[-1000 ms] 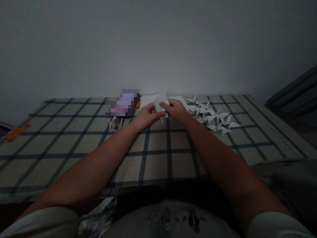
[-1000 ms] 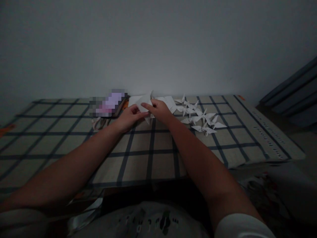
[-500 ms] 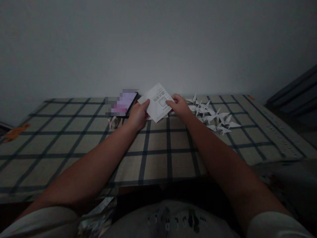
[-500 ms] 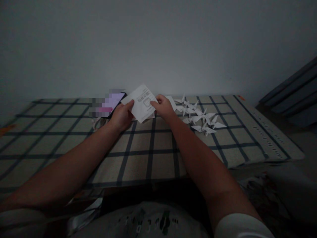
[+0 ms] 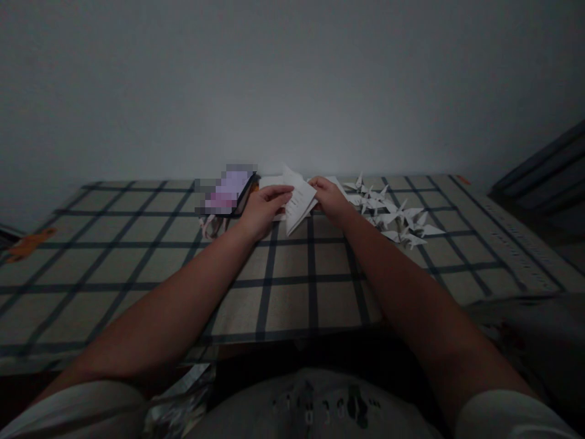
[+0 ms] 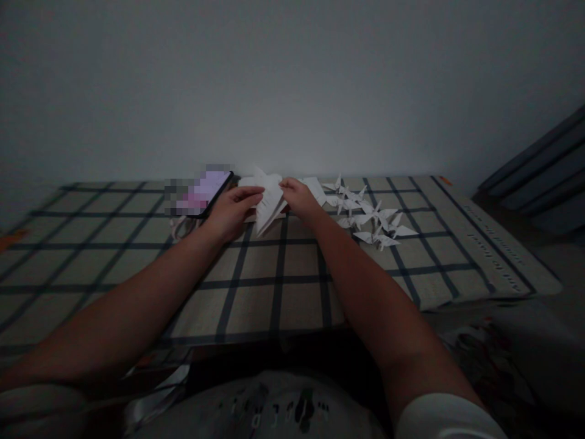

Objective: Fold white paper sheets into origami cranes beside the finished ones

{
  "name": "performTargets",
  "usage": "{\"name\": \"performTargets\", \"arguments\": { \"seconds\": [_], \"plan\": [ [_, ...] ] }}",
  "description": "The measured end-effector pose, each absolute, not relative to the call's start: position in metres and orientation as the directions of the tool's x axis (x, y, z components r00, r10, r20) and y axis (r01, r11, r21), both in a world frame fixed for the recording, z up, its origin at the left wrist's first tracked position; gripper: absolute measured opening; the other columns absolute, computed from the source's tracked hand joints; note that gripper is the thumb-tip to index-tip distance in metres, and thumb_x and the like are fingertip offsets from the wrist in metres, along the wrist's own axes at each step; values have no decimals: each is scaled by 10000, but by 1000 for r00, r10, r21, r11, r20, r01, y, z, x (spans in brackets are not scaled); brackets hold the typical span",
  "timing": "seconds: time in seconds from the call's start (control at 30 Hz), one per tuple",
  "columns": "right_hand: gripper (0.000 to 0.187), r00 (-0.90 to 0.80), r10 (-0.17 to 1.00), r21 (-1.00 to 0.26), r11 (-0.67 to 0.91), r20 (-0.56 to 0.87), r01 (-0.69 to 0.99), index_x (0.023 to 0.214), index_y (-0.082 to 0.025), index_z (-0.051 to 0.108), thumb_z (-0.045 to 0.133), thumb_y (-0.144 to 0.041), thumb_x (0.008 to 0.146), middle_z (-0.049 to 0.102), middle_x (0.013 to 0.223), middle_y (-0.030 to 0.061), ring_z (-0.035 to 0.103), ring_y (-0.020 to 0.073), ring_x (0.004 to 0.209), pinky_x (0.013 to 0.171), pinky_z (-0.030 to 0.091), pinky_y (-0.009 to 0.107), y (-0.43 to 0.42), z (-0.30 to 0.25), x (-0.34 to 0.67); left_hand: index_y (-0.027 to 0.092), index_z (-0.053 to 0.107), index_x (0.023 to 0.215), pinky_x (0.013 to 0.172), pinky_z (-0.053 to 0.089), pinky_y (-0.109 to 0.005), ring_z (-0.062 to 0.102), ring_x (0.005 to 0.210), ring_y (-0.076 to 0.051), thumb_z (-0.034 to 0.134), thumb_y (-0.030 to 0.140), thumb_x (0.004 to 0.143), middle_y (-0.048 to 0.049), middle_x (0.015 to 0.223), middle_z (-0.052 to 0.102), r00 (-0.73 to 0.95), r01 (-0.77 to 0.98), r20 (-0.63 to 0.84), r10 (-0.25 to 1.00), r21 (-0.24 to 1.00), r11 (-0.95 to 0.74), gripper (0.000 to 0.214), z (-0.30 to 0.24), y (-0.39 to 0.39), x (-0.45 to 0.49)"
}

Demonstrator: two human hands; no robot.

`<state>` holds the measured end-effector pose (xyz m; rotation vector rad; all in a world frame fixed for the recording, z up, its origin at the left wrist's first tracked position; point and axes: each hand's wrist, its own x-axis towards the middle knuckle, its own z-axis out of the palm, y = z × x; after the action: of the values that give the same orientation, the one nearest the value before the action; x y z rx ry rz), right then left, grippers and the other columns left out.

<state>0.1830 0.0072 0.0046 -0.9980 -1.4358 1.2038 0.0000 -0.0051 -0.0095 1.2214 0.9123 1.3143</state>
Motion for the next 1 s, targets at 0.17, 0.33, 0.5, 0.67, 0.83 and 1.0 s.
{"name": "performTargets", "arguments": {
  "seconds": [0.17,0.33,0.5,0.67,0.83,1.0],
  "plan": [
    [401,-174,974,-988,152,144,29,879,-199,655,659,-592,802,647,797,15,590,147,695,630,466,280,8,8,186,158,731,884,579,445,-219,596,632,-117,835,218,668,-9,728,675,171,-134,198,965,975,-176,247,-9,-8,0],
    [331,-221,959,-975,202,178,91,804,-182,651,765,-478,706,649,732,5,580,147,660,599,441,274,6,5,185,190,655,983,577,436,-206,609,612,-108,853,221,644,13,739,682,212,-157,183,960,976,-151,394,-9,-9,2],
    [228,-30,984,-983,176,178,-50,774,-194,585,723,-374,750,638,713,-12,574,119,632,595,458,249,7,9,185,169,704,962,645,492,-235,650,710,-140,834,363,699,-35,821,731,167,-129,154,974,983,-133,352,-12,-5,2],
    [138,-15,990,-990,137,138,-43,864,-198,600,670,-295,794,696,868,20,641,130,718,636,507,255,9,10,188,167,727,823,560,464,-212,631,718,-148,851,380,683,-40,810,718,-11,-65,180,984,981,-181,284,-11,-1,-4],
    [162,-26,992,-988,123,126,-95,922,-206,581,669,-309,833,726,973,50,680,142,801,676,537,266,13,5,187,236,707,1060,595,500,-184,676,782,-133,867,273,688,-9,898,721,-153,-319,134,979,931,-177,406,0,2,-8],
    [192,-45,993,-966,99,113,-241,893,-215,520,692,-284,844,722,957,33,688,125,821,725,554,258,12,4,179,191,700,1087,805,584,-258,718,952,-179,850,277,718,-61,1064,758,97,-477,79,992,879,-24,408,3,-4,-1]
  ]
}}
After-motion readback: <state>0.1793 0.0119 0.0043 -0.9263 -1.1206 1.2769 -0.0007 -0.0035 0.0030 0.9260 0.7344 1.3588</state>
